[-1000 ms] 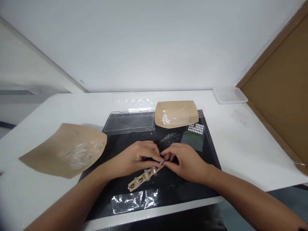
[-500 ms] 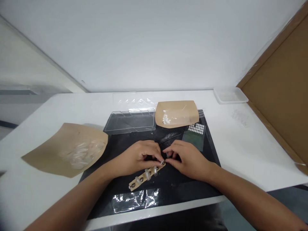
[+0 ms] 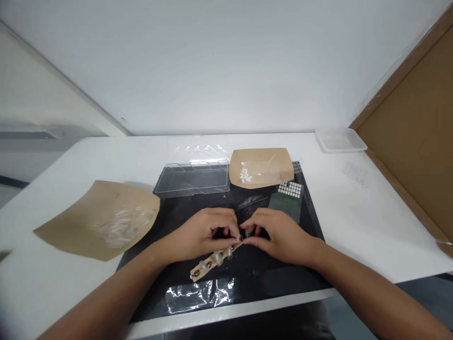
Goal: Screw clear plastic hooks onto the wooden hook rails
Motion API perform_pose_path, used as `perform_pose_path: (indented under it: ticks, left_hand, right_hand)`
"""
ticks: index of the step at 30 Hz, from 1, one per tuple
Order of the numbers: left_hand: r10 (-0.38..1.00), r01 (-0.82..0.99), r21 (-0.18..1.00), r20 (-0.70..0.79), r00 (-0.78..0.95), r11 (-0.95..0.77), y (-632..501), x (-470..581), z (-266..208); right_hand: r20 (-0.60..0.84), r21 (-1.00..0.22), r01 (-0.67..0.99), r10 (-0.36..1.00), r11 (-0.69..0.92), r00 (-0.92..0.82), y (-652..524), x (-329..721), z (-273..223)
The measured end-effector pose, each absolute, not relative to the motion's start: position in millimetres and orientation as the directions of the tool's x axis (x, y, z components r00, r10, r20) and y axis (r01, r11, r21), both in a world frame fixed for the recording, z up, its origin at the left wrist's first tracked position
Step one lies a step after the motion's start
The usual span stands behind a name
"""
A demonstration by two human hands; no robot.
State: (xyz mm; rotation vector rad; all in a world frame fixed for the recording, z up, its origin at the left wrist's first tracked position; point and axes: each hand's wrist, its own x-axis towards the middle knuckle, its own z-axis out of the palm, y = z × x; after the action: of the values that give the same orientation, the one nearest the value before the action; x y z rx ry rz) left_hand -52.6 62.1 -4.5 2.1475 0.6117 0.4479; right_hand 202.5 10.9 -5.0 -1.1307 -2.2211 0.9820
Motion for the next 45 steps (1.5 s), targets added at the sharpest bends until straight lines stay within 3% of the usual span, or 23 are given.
perform_pose_path:
  ticks: [11, 22, 45]
  left_hand:
    - [0.606, 0.242, 0.863, 0.09, 0.791, -0.443, 62.5, -53.4, -2.3]
    - [0.552, 0.154, 0.887, 0.129, 0.824, -0.436, 67.6, -56.4, 1.0]
    - [0.562, 0.214, 0.885, 0.064, 0.825, -0.414, 67.1, -53.7, 8.5]
  right_hand:
    - [0.045, -0.745, 0.522, 0.812, 0.415, -0.582, 11.4, 204.9, -4.2]
    - [0.047, -0.752, 0.507, 0.801, 0.421, -0.596, 12.5, 207.4, -6.2]
    - [0.084, -0.725, 0.54, 0.833, 0.428, -0.547, 9.1, 194.2, -11.3]
